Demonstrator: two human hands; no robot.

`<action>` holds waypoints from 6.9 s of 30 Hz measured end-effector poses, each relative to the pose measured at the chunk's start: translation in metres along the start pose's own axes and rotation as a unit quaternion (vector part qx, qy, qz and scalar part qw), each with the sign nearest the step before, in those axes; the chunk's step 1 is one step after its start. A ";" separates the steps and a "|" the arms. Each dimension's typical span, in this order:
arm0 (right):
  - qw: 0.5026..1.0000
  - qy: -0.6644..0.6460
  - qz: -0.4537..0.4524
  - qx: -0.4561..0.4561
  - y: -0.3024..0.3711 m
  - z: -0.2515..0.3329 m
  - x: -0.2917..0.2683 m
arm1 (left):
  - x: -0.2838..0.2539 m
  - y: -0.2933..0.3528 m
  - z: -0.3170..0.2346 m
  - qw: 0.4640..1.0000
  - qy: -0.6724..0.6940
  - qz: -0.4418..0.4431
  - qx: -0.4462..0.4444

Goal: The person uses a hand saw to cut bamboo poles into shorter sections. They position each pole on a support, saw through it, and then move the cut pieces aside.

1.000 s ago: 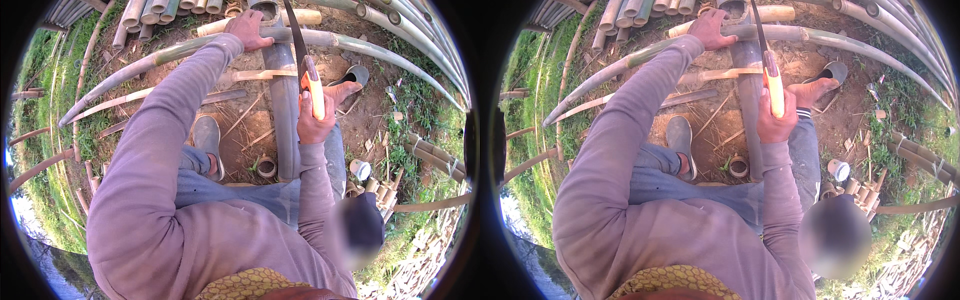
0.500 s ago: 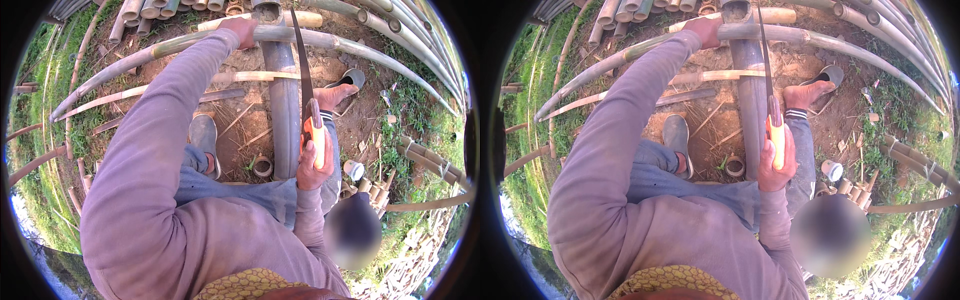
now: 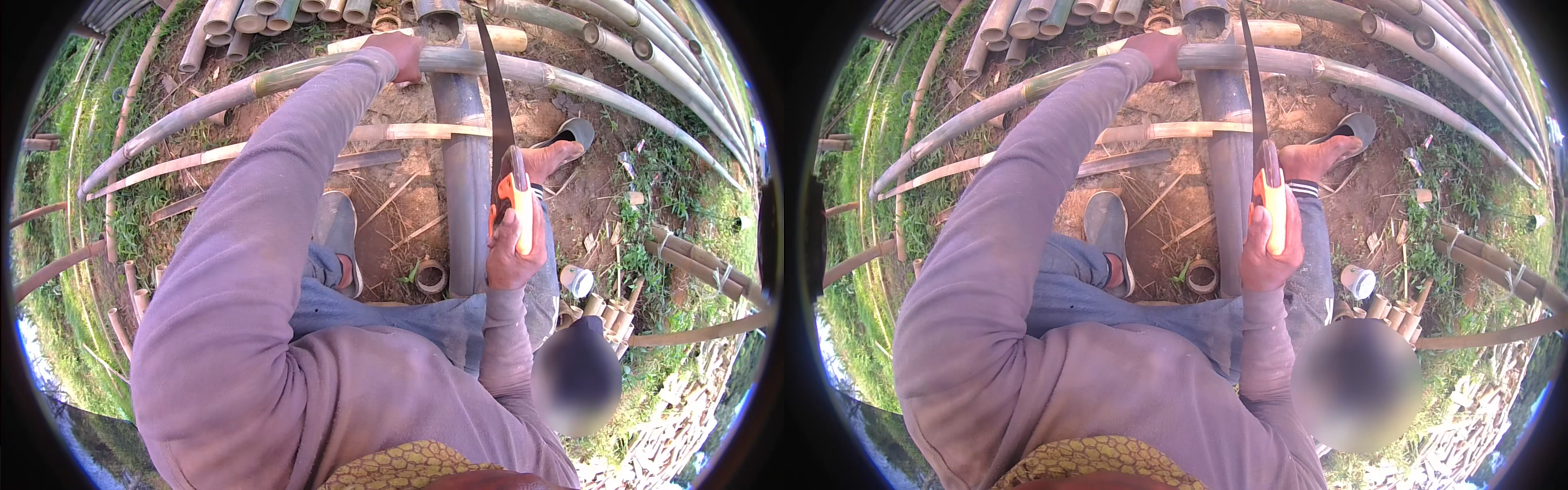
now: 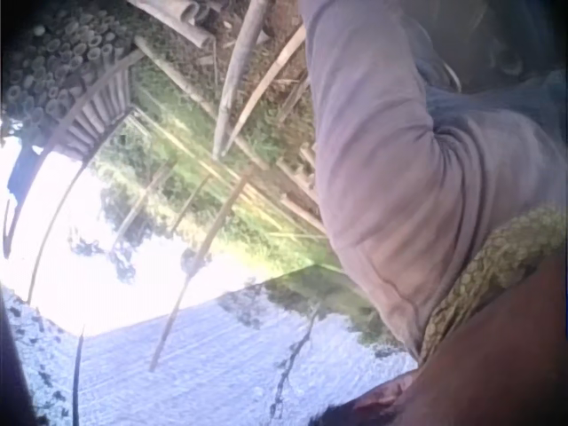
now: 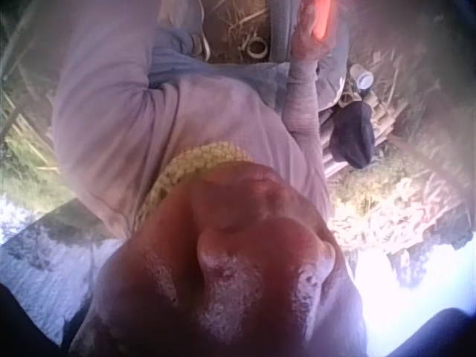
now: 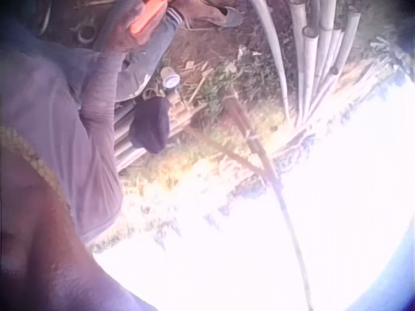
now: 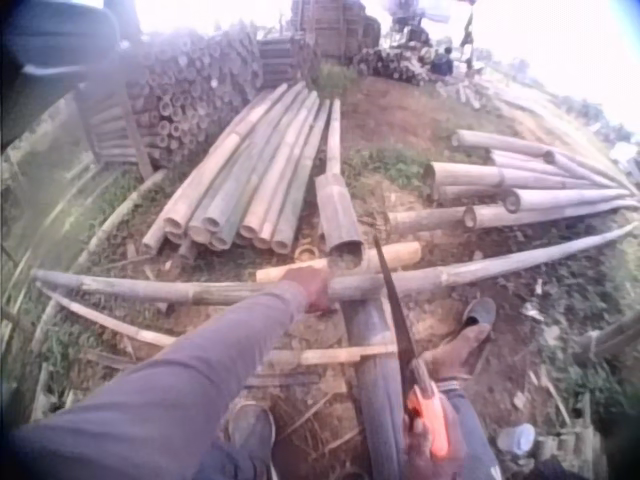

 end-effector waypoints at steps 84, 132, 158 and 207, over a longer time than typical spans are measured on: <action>0.999 -0.042 -0.031 0.002 0.014 -0.013 0.009 | -0.007 -0.024 0.006 0.999 0.017 0.030 0.010; 0.994 0.044 -0.029 -0.094 -0.002 -0.021 0.015 | 0.001 -0.066 0.016 0.957 0.231 0.159 0.073; 0.999 0.004 -0.025 -0.021 -0.055 -0.015 0.032 | -0.016 -0.015 -0.019 0.999 -0.028 -0.031 0.001; 0.992 0.014 -0.067 -0.106 -0.116 -0.003 0.082 | -0.020 -0.012 -0.015 0.999 -0.017 -0.040 -0.003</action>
Point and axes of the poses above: each hand's wrist, its own y-axis away from the middle knuckle, its own x-axis out of the palm, z = x × y, the point moved 5 cm from there along -y, towards the middle knuckle, and after that the axes turned 2 degrees about y, right-handed, at the moved point
